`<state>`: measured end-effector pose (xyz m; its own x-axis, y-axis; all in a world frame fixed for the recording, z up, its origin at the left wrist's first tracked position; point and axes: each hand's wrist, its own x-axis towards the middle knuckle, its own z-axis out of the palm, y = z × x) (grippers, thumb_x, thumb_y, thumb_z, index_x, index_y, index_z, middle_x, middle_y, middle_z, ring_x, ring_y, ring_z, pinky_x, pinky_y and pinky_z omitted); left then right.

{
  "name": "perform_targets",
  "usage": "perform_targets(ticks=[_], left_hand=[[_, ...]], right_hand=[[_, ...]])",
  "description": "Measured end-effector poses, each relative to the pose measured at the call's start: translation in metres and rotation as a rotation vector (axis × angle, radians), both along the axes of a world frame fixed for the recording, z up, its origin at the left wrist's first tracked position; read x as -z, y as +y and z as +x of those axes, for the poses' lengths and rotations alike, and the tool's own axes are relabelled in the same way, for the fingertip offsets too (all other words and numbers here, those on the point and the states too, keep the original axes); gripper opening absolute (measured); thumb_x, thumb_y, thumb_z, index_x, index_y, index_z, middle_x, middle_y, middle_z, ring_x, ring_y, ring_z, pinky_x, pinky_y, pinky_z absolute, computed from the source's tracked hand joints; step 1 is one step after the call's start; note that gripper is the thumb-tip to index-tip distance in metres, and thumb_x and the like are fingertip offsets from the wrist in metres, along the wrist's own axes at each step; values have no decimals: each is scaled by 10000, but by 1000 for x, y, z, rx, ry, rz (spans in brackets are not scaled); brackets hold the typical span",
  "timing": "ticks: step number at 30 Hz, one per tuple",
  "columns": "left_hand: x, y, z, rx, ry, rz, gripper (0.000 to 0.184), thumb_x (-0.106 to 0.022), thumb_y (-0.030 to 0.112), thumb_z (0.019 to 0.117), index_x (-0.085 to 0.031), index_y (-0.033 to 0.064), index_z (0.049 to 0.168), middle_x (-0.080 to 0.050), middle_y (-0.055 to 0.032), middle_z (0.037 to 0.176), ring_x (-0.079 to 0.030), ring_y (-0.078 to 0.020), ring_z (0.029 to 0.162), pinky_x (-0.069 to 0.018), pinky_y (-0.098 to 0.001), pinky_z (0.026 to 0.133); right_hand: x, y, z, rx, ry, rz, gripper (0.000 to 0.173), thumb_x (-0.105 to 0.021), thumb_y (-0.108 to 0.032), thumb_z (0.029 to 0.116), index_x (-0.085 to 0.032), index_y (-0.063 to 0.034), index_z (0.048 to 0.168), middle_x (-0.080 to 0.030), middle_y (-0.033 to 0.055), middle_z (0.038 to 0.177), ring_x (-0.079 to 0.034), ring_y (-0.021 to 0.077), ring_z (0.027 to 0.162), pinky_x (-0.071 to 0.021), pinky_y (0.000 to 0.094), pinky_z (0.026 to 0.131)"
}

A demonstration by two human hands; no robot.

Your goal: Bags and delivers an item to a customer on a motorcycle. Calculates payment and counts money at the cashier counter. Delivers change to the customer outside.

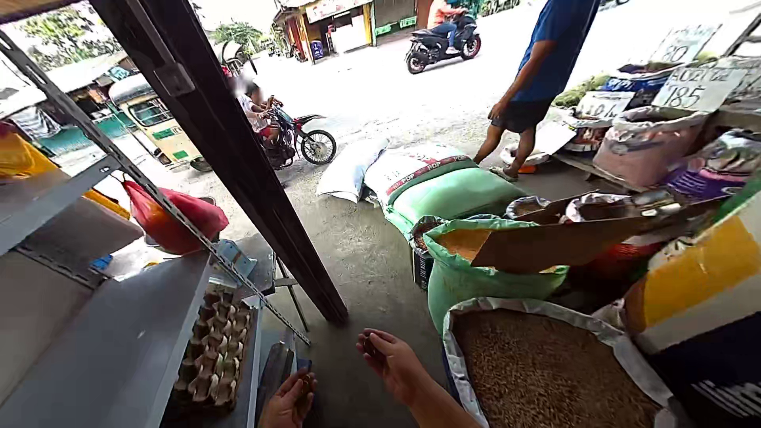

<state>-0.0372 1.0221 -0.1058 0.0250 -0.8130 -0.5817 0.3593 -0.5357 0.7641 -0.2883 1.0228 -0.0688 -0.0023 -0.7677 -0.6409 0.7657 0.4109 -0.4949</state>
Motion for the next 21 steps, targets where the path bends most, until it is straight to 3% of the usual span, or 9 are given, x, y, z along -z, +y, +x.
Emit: perform_targets(ticks=[8, 15, 21], left_hand=[[32, -166, -32, 65, -6, 17, 229, -443, 12, 1067, -590, -45, 1232, -740, -105, 1008, -742, -161, 881, -616, -280, 793], [46, -366, -149, 353, 61, 40, 209, -542, 7, 1038, -585, -42, 1237, -720, -118, 1004, -726, -171, 866, -606, -298, 799], [60, -521, -254, 509, 60, 52, 250, -580, 40, 1034, -584, -34, 1273, -706, -116, 986, -703, -173, 832, -594, -316, 784]], right_hand=[[16, -178, -47, 78, 29, -32, 244, -465, -91, 1088, -579, 48, 1253, -732, 132, 1025, -732, 175, 874, -607, 291, 763], [16, -319, -108, 379, 60, -27, 264, -379, -125, 1104, -599, 10, 1158, -709, 100, 964, -714, 159, 848, -595, 267, 729], [17, -433, -150, 424, 62, -45, 285, -349, -142, 1107, -603, -14, 1132, -715, 77, 949, -716, 133, 837, -591, 240, 703]])
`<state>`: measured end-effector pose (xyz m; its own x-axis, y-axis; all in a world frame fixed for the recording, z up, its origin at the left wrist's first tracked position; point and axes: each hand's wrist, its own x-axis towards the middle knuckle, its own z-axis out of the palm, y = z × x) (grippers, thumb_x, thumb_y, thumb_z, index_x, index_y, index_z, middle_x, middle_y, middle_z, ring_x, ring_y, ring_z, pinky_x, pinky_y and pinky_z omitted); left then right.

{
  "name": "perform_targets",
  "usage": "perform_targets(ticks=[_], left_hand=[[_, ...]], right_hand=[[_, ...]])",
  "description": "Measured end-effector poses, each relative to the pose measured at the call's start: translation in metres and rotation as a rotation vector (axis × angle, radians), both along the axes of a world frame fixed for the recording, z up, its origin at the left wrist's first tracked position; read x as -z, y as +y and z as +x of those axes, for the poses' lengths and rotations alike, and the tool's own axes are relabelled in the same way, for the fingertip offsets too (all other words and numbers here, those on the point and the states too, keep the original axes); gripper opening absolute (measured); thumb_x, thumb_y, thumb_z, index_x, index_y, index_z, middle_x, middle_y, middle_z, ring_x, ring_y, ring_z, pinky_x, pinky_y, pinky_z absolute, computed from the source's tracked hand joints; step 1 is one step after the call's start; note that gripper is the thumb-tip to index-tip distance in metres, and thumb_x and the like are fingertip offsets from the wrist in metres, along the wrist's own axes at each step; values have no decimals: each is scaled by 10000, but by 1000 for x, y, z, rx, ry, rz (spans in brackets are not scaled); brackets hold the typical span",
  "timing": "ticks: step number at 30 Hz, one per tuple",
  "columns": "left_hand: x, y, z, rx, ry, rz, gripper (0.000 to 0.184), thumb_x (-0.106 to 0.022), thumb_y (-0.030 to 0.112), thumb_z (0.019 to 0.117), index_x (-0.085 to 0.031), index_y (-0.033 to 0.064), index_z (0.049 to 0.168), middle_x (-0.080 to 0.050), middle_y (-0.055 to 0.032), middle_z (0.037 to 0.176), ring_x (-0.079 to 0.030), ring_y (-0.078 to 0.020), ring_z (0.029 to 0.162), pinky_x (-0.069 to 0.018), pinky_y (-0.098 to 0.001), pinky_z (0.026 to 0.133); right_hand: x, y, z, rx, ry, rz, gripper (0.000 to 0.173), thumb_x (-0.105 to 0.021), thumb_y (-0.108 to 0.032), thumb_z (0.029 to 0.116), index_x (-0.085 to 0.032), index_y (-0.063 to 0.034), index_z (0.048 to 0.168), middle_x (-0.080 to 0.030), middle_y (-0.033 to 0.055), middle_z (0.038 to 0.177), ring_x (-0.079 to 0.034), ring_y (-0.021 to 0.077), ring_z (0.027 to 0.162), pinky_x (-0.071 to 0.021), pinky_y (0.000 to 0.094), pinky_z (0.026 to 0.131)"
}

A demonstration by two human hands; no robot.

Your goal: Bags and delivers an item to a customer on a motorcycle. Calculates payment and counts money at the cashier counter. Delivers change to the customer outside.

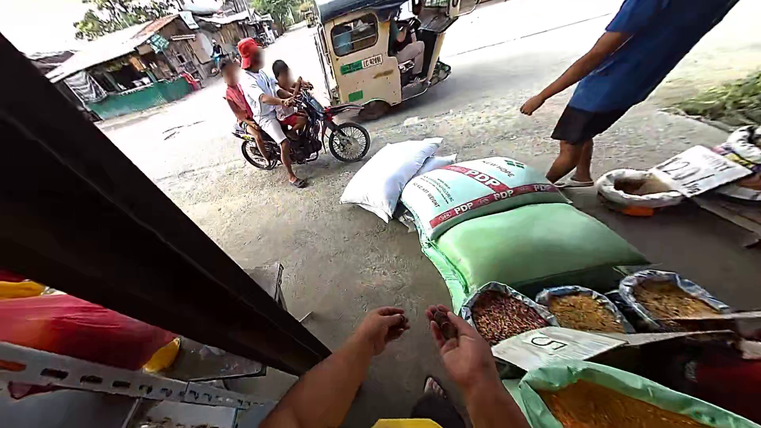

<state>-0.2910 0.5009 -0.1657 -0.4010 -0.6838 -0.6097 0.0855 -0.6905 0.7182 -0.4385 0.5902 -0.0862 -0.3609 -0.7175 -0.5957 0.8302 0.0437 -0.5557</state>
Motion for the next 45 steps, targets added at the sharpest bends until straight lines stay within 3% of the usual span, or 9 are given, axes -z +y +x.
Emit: perform_targets(ticks=[7, 14, 25, 30, 36, 38, 41, 43, 45], left_hand=[[22, -159, -47, -148, -38, 10, 247, -558, 26, 1043, -590, -44, 1277, -698, -134, 1006, -693, -166, 813, -587, -303, 760], [40, -266, -16, -564, -74, 122, 251, -547, 32, 1047, -583, -54, 1280, -697, -150, 952, -691, -181, 744, -590, -300, 678], [49, -390, 115, -879, -86, 205, 226, -516, 23, 1054, -592, -51, 1254, -715, -139, 931, -722, -175, 764, -609, -284, 690], [39, -508, 178, -899, 28, 96, 247, -483, -3, 1054, -584, -53, 1274, -734, -150, 980, -749, -198, 826, -630, -306, 732], [-8, -683, 231, -824, 124, -57, 275, -438, -36, 1055, -554, -47, 1304, -723, -142, 1067, -748, -195, 896, -632, -306, 777], [-23, -747, 247, -820, 157, -145, 282, -431, -43, 1052, -560, -47, 1302, -722, -136, 1085, -747, -193, 913, -633, -308, 789], [-37, -840, 275, -829, 221, -254, 279, -401, -27, 1063, -585, -62, 1271, -733, -163, 1087, -753, -215, 935, -637, -323, 806], [-36, -896, 294, -848, 276, -292, 361, -303, 100, 1116, -585, -69, 1265, -726, -185, 1084, -748, -239, 955, -632, -334, 820], [-42, -951, 312, -874, 295, -291, 580, -168, 341, 1148, -577, -53, 1265, -721, -187, 1098, -742, -248, 981, -622, -337, 838]], right_hand=[[8, -167, -61, -123, 15, 49, 263, -383, -111, 1096, -608, 16, 1149, -717, 111, 950, -720, 162, 833, -596, 265, 708], [11, -332, -100, -290, 27, 94, 250, -399, -72, 1082, -591, 25, 1208, -703, 132, 989, -710, 178, 847, -591, 270, 720], [31, -578, -3, -548, -27, 85, 291, -360, -78, 1088, -592, 24, 1230, -725, 142, 1019, -728, 190, 868, -596, 276, 722], [23, -693, 59, -609, -74, 57, 287, -355, -77, 1097, -576, 14, 1256, -725, 143, 1042, -733, 201, 876, -608, 294, 744], [12, -837, 115, -603, 7, 2, 273, -346, -69, 1101, -553, 0, 1265, -714, 108, 1046, -728, 164, 898, -607, 283, 770], [11, -898, 131, -613, 22, -31, 297, -323, -117, 1115, -552, 2, 1262, -713, 113, 1049, -725, 174, 913, -605, 292, 781], [13, -995, 161, -637, -11, -98, 521, -194, -364, 1135, -549, 5, 1232, -702, 146, 1053, -716, 222, 925, -595, 341, 795], [18, -1059, 183, -685, -55, -162, 746, -83, -557, 1093, -547, -1, 1274, -692, 155, 1118, -710, 248, 983, -591, 374, 839], [19, -1123, 209, -740, -112, -232, 891, 1, -662, 1034, -536, -5, 1309, -682, 169, 1197, -706, 268, 1039, -592, 389, 871]])
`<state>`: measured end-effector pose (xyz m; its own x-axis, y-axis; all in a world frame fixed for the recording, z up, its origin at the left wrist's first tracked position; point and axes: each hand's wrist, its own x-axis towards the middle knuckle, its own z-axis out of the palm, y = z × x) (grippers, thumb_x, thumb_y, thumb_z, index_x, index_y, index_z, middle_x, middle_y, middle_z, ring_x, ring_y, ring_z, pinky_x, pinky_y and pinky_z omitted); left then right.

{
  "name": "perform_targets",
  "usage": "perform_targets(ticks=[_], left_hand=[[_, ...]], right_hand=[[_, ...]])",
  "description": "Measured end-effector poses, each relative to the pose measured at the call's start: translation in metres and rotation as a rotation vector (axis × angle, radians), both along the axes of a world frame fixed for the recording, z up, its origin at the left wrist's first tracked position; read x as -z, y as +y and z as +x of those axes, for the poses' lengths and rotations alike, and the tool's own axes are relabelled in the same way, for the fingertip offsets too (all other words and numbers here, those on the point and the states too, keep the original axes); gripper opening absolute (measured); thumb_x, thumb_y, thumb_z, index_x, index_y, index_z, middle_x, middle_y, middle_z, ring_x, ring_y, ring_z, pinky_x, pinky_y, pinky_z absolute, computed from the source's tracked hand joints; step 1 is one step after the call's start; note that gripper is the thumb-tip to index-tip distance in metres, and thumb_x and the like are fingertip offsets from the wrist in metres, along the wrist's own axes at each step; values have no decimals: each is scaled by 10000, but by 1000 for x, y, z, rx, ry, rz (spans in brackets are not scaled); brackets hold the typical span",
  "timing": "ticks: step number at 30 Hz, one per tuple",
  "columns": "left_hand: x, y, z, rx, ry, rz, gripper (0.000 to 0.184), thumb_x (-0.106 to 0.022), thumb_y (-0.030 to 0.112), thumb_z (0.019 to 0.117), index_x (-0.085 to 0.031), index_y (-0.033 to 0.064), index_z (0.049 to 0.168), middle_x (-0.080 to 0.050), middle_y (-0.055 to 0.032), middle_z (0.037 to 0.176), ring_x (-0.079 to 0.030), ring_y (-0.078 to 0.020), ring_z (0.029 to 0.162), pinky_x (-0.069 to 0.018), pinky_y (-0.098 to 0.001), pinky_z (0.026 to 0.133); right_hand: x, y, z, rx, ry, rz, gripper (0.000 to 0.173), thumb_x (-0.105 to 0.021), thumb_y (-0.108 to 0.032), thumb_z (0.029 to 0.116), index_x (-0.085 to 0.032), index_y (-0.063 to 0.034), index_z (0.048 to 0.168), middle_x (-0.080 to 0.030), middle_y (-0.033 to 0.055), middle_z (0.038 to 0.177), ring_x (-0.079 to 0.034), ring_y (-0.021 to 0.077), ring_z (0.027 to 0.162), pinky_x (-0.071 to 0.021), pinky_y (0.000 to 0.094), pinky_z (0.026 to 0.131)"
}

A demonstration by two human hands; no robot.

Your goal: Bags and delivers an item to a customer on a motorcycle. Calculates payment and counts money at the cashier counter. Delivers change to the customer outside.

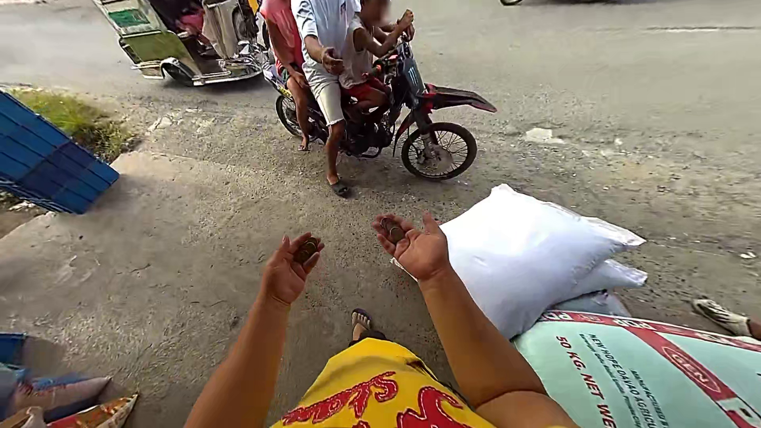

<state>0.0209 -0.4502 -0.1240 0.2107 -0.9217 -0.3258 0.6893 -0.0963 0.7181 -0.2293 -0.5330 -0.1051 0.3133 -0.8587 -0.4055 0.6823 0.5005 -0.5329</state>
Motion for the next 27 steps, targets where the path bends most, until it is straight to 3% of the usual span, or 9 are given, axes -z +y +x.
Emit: perform_targets(ticks=[3, 9, 12, 16, 19, 24, 27], left_hand=[[-8, -71, 32, -7, 27, 19, 847, -47, 584, 1085, -579, -40, 1295, -718, -199, 1141, -737, -272, 1026, -620, -359, 862], [-12, -187, 112, -34, 80, 6, 948, 14, 648, 1041, -561, -52, 1321, -702, -225, 1188, -725, -298, 1072, -619, -372, 880], [-3, -244, 157, -36, 64, 5, 912, 8, 624, 1053, -567, -40, 1300, -719, -202, 1164, -736, -281, 1050, -626, -363, 864], [5, -331, 209, -17, -29, 175, 723, -143, 497, 1125, -611, -48, 1202, -733, -185, 1036, -753, -250, 909, -636, -335, 770], [7, -390, 260, -5, -82, 298, 542, -272, 363, 1145, -603, -64, 1188, -720, -186, 1014, -745, -251, 872, -629, -342, 755], [-6, -504, 311, 121, -144, 321, 522, -277, 352, 1147, -591, -58, 1216, -715, -180, 1040, -740, -250, 882, -626, -356, 772], [-21, -566, 318, 183, -153, 291, 526, -262, 346, 1149, -580, -66, 1228, -714, -187, 1048, -741, -247, 896, -627, -345, 785]], right_hand=[[5, -83, 41, -86, -117, -50, 1021, 78, -753, 957, -516, -36, 1375, -640, 162, 1324, -677, 270, 1138, -575, 390, 927], [3, -227, 124, -196, -178, -103, 1139, 139, -820, 876, -472, -43, 1442, -588, 181, 1418, -658, 295, 1196, -573, 410, 948], [7, -289, 163, -178, -181, -98, 1146, 127, -820, 884, -487, -24, 1434, -619, 198, 1375, -671, 299, 1176, -576, 412, 947], [21, -360, 196, -38, -168, -33, 1085, 68, -793, 932, -494, 5, 1407, -643, 213, 1319, -680, 302, 1150, -578, 405, 934], [9, -409, 226, 92, -139, 36, 1034, 55, -759, 962, -467, 19, 1399, -656, 218, 1277, -692, 293, 1117, -582, 391, 910], [-29, -510, 254, 143, 38, 25, 961, 3, -716, 1007, -480, 23, 1387, -660, 199, 1237, -692, 269, 1084, -575, 370, 902], [-35, -580, 266, 56, 182, 61, 777, -140, -615, 1077, -507, 10, 1358, -679, 182, 1177, -697, 261, 1033, -575, 370, 879]])
